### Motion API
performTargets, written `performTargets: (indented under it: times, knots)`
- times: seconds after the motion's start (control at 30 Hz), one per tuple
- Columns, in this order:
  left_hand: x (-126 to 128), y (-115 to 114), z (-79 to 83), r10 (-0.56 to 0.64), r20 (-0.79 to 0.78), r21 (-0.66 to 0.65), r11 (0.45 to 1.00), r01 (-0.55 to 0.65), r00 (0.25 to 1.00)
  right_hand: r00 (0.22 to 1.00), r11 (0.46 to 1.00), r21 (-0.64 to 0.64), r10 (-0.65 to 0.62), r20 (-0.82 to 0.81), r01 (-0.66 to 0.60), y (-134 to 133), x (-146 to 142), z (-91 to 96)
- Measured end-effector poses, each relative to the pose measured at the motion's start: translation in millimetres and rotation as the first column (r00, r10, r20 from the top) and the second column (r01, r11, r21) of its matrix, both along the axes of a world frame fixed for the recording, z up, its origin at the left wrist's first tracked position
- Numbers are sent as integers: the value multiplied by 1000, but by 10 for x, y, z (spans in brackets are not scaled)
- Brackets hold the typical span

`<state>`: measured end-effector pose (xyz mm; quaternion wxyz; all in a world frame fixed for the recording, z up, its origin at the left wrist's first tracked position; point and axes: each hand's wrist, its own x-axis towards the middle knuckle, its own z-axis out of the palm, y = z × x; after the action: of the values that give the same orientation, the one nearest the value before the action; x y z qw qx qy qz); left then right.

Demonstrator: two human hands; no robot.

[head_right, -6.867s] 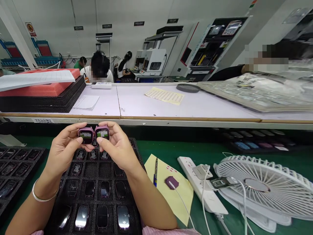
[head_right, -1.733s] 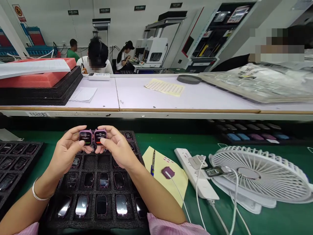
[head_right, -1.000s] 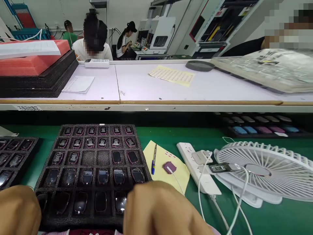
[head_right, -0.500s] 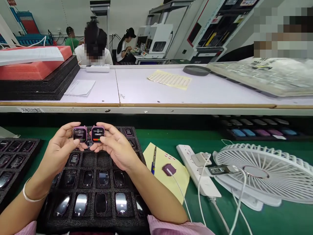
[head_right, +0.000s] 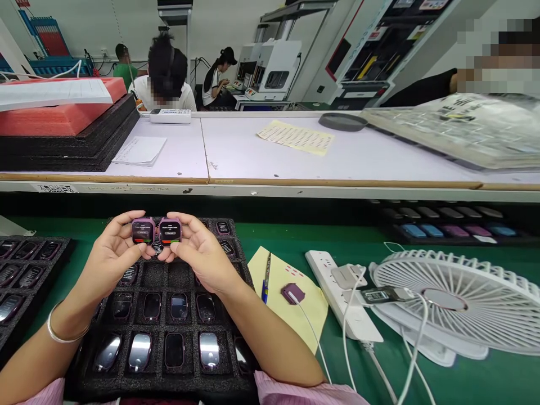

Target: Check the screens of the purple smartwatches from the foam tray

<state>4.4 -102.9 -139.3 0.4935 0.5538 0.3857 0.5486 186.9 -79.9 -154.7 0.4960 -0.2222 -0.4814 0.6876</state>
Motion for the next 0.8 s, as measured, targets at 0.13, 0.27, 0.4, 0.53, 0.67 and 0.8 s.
performTargets:
  times: [0.13, 0.27, 0.4, 0.53, 0.67, 0.8]
  knots:
    - [15, 7, -5, 21, 13, -7, 1000, -21, 1000, 1000, 1000, 5, 15, 9, -15, -6, -1, -8]
    - [25, 3, 1, 39, 17, 0, 999, -39, 999, 1000, 999, 19, 27, 6, -27, -8, 2, -13]
    - [28, -16, 12, 33, 23, 5, 999, -33, 999, 1000, 999, 40, 18, 1, -19, -5, 5, -18]
    - [39, -26, 22, 22, 16, 8, 1000, -22, 1000, 1000, 999, 39, 9, -2, -9, 1, 10, -13]
    - [45, -30, 31, 21, -1, -9, 1000, -21, 1000, 1000, 1000, 7, -14, 23, 14, 11, 11, -11]
    - [44, -43, 37, 9, -6, -29, 1000, -9, 1000, 999, 999, -21, -36, 32, 37, 18, 0, -14]
